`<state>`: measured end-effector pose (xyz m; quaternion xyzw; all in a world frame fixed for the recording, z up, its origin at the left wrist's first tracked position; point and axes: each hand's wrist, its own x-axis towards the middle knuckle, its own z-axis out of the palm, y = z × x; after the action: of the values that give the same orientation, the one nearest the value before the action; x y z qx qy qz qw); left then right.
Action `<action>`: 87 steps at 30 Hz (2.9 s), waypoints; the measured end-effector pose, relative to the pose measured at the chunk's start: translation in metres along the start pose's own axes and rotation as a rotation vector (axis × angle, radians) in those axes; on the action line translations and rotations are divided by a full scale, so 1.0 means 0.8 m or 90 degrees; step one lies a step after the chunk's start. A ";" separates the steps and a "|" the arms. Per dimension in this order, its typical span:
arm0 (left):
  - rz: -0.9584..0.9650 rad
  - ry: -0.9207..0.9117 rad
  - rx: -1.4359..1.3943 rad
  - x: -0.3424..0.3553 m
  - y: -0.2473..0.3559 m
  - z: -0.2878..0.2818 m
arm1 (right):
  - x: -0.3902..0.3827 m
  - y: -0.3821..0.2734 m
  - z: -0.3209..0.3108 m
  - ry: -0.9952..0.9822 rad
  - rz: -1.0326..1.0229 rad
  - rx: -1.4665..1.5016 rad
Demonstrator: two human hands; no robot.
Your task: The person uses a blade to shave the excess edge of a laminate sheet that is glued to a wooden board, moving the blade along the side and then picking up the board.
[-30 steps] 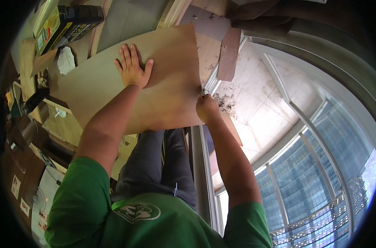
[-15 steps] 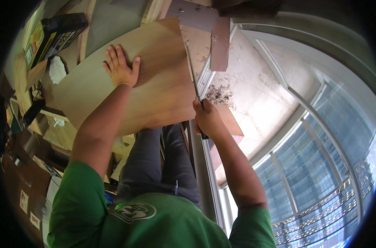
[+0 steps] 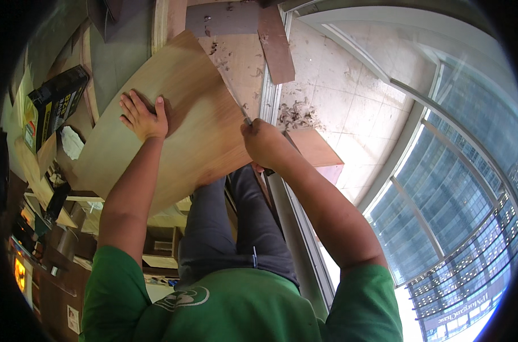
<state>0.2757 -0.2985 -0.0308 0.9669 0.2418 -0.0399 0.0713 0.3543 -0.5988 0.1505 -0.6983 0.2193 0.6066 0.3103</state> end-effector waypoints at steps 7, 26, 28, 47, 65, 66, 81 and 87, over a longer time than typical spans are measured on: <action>0.002 0.001 0.004 0.001 0.000 0.005 | 0.087 0.003 -0.010 -0.065 0.090 -0.116; 0.002 -0.018 -0.008 -0.001 0.002 0.000 | 0.185 -0.010 0.004 0.182 -0.272 0.222; -0.001 -0.021 -0.009 -0.002 0.000 0.001 | 0.182 -0.019 0.004 0.190 -0.257 0.174; -0.004 -0.022 -0.012 0.000 0.005 -0.003 | 0.186 -0.017 0.009 0.260 -0.313 0.084; -0.001 -0.026 -0.004 0.000 0.007 -0.006 | 0.214 -0.006 -0.013 0.206 -0.343 0.286; 0.000 -0.027 -0.003 0.000 0.006 -0.006 | 0.216 -0.007 -0.028 0.208 -0.342 0.286; -0.016 -0.043 -0.007 0.001 0.008 -0.011 | 0.159 -0.055 -0.039 0.160 -0.260 0.041; -0.020 -0.054 -0.010 0.000 0.007 -0.010 | 0.082 -0.028 -0.003 0.044 -0.097 0.200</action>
<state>0.2791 -0.3020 -0.0219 0.9598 0.2543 -0.0798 0.0882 0.3821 -0.5801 0.0901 -0.6764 0.2681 0.5151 0.4531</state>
